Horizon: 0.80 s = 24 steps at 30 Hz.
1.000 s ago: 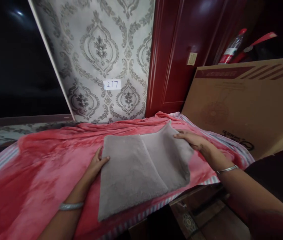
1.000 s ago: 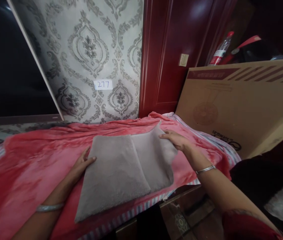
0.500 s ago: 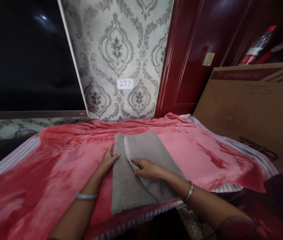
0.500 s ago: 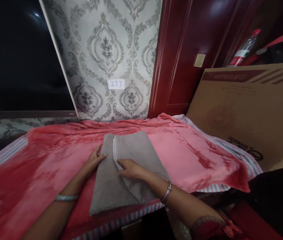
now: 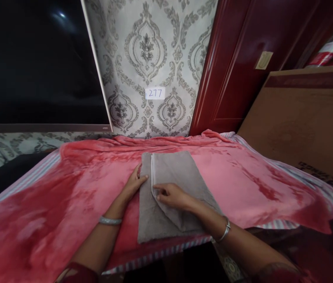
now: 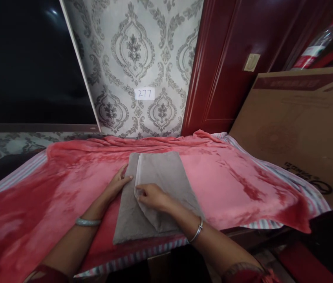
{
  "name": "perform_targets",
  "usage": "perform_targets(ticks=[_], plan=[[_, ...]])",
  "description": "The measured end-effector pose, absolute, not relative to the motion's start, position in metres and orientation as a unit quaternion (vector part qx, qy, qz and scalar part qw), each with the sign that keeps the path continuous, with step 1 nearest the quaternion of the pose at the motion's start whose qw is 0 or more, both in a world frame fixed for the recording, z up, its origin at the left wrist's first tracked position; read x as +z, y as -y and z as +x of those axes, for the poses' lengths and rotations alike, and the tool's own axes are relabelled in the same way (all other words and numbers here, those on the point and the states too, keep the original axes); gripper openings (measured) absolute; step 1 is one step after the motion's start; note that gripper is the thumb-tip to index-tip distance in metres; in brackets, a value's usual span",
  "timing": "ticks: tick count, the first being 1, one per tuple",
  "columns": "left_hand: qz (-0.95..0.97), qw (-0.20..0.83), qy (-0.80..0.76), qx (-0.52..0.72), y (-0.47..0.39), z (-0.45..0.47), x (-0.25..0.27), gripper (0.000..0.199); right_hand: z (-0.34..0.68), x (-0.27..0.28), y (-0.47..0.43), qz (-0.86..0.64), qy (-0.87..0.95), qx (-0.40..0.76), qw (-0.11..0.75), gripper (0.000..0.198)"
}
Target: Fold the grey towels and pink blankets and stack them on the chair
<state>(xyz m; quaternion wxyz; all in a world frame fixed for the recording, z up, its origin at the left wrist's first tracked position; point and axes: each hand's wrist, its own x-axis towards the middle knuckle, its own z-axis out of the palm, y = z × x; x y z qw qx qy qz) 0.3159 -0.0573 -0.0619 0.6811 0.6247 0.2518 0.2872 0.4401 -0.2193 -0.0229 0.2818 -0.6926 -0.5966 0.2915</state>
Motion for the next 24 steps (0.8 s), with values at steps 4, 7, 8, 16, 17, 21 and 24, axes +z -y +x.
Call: perform_targets(ticks=[4,7,8,16,17,21,24], plan=[[0.631,0.682,-0.238,0.281,0.057,0.317,-0.063,0.107,0.441,-0.024,0.255,-0.687,0.581,0.273,0.339,0.060],[0.635,0.678,-0.237,0.285,0.057,0.318,-0.064,0.108,0.432,-0.035,0.282,-0.680,0.604,0.197,0.365,0.069],[0.639,0.673,-0.237,0.289,0.056,0.319,-0.065,0.107,0.427,-0.040,0.289,-0.680,0.616,0.168,0.359,0.070],[0.652,0.652,-0.256,0.290,0.056,0.319,-0.065,0.104,0.401,-0.078,0.285,-0.651,0.673,0.003,0.351,0.071],[0.651,0.652,-0.260,0.289,0.056,0.319,-0.065,0.104,0.399,-0.079,0.283,-0.647,0.676,-0.014,0.352,0.071],[0.666,0.638,-0.270,0.276,0.058,0.319,-0.063,0.096,0.391,-0.084,0.283,-0.660,0.696,-0.041,0.278,0.063],[0.732,0.494,-0.349,0.315,0.062,0.319,-0.056,0.077,0.387,-0.088,0.286,-0.673,0.696,-0.032,0.250,0.066]])
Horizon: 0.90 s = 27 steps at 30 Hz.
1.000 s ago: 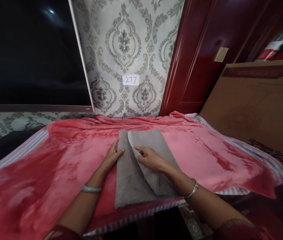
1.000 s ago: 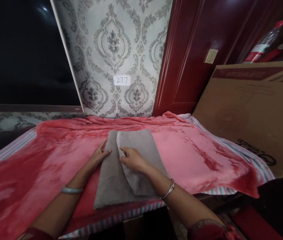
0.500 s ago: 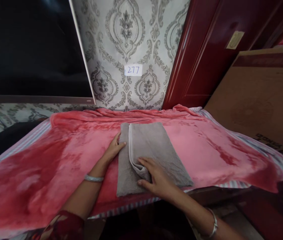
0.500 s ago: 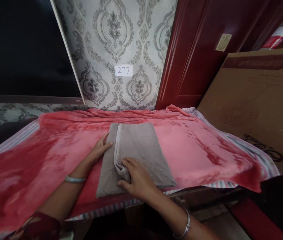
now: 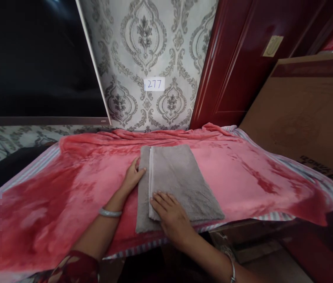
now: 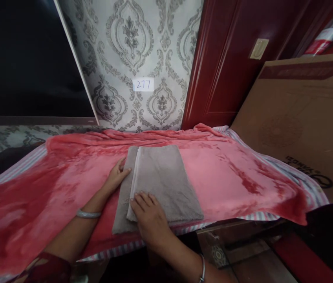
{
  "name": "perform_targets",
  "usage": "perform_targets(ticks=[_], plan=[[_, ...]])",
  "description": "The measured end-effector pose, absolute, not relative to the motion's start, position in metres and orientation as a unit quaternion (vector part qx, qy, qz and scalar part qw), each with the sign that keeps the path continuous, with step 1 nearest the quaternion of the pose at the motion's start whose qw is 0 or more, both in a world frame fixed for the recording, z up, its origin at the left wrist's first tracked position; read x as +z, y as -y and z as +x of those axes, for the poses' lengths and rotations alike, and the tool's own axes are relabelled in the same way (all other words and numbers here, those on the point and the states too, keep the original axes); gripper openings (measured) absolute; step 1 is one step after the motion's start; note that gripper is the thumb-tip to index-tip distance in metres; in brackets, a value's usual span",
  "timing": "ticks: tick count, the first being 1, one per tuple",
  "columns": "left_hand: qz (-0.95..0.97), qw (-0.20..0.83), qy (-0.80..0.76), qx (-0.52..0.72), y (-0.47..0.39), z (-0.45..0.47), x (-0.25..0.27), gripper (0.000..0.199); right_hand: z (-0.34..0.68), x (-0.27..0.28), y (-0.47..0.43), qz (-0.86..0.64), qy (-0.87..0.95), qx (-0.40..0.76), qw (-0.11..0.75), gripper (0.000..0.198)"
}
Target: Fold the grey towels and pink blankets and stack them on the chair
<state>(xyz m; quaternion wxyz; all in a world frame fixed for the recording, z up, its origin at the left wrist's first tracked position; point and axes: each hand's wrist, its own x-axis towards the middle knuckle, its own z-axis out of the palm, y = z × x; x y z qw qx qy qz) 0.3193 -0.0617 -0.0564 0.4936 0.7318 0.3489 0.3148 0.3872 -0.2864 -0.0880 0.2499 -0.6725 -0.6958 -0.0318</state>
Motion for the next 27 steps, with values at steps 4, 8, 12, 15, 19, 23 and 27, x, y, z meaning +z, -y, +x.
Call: perform_targets(ticks=[4,8,12,15,19,23,27], plan=[[0.825,0.202,-0.409,0.334,0.068,0.322,-0.038,0.045,0.386,-0.089,0.287,-0.679,0.687,-0.026,0.259,0.068],[0.877,0.165,-0.417,0.172,0.070,0.340,-0.018,0.028,0.383,-0.089,0.283,-0.683,0.683,-0.016,0.257,0.065],[0.870,0.161,-0.453,0.113,0.059,0.372,-0.005,0.032,0.381,-0.084,0.281,-0.687,0.678,-0.005,0.260,0.063],[0.863,0.161,-0.468,0.102,0.050,0.393,-0.001,0.038,0.384,-0.077,0.284,-0.682,0.685,0.007,0.256,0.064],[0.858,0.162,-0.477,0.101,0.044,0.405,-0.005,0.034,0.390,-0.070,0.292,-0.698,0.677,-0.002,0.233,0.059],[0.863,0.165,-0.464,0.116,0.037,0.402,-0.013,0.031,0.384,-0.072,0.296,-0.699,0.676,-0.027,0.231,0.045],[0.865,0.178,-0.457,0.107,0.031,0.399,-0.016,0.027,0.373,-0.075,0.295,-0.681,0.690,-0.028,0.244,0.041]])
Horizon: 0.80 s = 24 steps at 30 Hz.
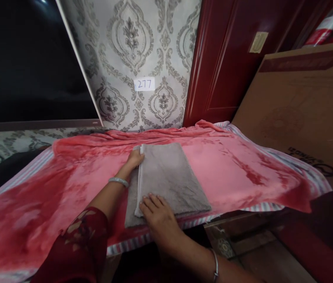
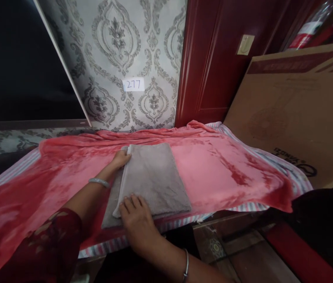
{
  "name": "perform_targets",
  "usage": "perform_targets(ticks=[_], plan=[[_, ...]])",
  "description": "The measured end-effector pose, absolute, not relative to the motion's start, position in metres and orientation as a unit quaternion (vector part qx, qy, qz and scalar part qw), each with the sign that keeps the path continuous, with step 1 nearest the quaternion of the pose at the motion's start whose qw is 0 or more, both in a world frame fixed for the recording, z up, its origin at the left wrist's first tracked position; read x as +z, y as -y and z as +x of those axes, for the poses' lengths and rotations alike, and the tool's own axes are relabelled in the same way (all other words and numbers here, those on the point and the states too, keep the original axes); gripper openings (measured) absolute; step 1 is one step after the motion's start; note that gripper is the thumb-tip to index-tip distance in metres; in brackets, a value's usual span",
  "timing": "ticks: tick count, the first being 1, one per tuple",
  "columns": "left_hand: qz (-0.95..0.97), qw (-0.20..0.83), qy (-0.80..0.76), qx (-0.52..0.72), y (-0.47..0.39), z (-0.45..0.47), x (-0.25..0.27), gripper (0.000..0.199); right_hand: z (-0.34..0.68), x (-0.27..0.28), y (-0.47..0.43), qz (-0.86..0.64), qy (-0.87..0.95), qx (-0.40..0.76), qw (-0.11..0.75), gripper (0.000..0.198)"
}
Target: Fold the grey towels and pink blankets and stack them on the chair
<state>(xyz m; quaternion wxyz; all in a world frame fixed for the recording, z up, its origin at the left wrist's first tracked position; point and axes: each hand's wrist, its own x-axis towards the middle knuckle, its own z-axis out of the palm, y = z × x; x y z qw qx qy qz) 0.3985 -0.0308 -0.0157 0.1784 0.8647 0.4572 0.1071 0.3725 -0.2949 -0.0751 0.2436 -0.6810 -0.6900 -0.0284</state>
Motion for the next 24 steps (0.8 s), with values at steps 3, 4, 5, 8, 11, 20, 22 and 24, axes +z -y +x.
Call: perform_targets(ticks=[3,4,5,8,11,20,22,24], plan=[[0.867,0.180,-0.454,0.103,0.030,0.399,-0.017,0.026,0.373,-0.076,0.296,-0.673,0.695,-0.025,0.252,0.039],[0.868,0.176,-0.452,0.108,0.031,0.399,-0.017,0.026,0.374,-0.076,0.296,-0.667,0.699,-0.024,0.257,0.038],[0.869,0.170,-0.450,0.115,0.032,0.399,-0.017,0.026,0.374,-0.077,0.297,-0.661,0.702,-0.024,0.264,0.037],[0.870,0.156,-0.450,0.131,0.034,0.398,-0.017,0.026,0.372,-0.080,0.299,-0.652,0.705,-0.027,0.278,0.036],[0.870,0.151,-0.453,0.124,0.039,0.394,-0.010,0.024,0.372,-0.075,0.302,-0.647,0.704,-0.013,0.291,0.034],[0.963,0.020,-0.209,0.170,0.095,0.388,-0.010,0.067,0.471,-0.023,0.305,-0.756,0.610,-0.020,0.236,0.053],[0.981,0.013,-0.159,0.114,0.102,0.382,-0.029,0.066,0.479,-0.033,0.302,-0.768,0.616,0.015,0.173,0.068],[0.985,0.014,-0.155,0.075,0.104,0.377,-0.048,0.063,0.478,-0.047,0.301,-0.766,0.627,0.050,0.134,0.070]])
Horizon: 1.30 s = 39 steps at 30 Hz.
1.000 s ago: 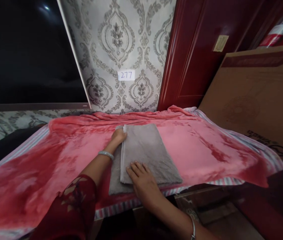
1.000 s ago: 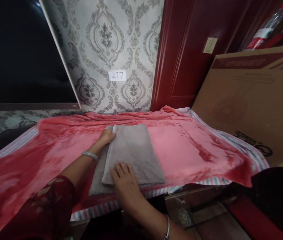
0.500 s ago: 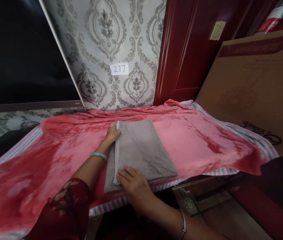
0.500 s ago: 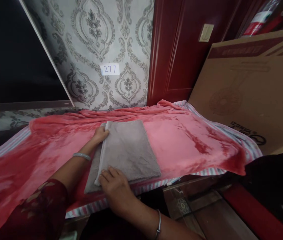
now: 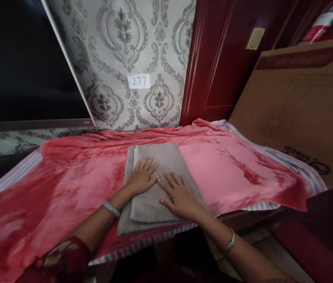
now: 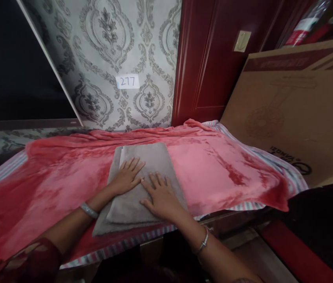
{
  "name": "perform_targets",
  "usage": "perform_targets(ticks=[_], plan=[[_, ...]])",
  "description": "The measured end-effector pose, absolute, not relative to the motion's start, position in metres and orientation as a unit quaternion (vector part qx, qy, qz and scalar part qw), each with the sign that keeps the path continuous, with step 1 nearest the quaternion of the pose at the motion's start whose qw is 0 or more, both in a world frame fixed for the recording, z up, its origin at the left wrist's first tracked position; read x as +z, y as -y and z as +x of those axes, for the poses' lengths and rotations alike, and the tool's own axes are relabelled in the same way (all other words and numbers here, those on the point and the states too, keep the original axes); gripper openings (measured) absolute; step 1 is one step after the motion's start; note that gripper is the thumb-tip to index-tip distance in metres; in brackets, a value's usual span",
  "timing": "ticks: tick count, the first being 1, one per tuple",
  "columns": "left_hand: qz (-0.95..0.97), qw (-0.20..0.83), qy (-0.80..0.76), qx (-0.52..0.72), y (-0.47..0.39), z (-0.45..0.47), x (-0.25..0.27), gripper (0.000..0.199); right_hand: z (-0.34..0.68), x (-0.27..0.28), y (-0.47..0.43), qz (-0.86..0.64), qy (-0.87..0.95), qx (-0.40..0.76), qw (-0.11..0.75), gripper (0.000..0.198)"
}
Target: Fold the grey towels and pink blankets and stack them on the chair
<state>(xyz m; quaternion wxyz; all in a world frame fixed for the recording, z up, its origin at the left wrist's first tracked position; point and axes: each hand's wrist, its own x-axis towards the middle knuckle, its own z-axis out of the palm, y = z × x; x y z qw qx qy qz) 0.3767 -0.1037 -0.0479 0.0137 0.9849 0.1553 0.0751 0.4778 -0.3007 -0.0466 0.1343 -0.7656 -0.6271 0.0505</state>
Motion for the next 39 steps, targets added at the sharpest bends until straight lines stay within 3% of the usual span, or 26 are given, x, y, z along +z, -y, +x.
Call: perform_targets(ticks=[10,20,26,33,39], plan=[[0.987,0.042,-0.145,0.060,0.100,0.369,-0.054,0.065,0.464,-0.064,0.318,-0.761,0.632,0.032,0.146,0.061],[0.980,0.188,-0.062,0.039,0.115,0.265,-0.056,0.053,0.435,-0.092,0.357,-0.722,0.660,-0.075,0.194,0.084],[0.981,0.173,-0.044,0.069,0.140,0.199,-0.058,0.087,0.415,-0.096,0.345,-0.706,0.669,-0.093,0.212,0.089],[0.984,0.099,-0.012,0.149,0.145,0.205,-0.058,0.064,0.394,-0.093,0.326,-0.709,0.664,-0.093,0.221,0.089],[0.949,0.000,0.053,0.310,0.148,0.231,-0.038,0.037,0.390,-0.097,0.317,-0.725,0.625,-0.102,0.271,0.089]])
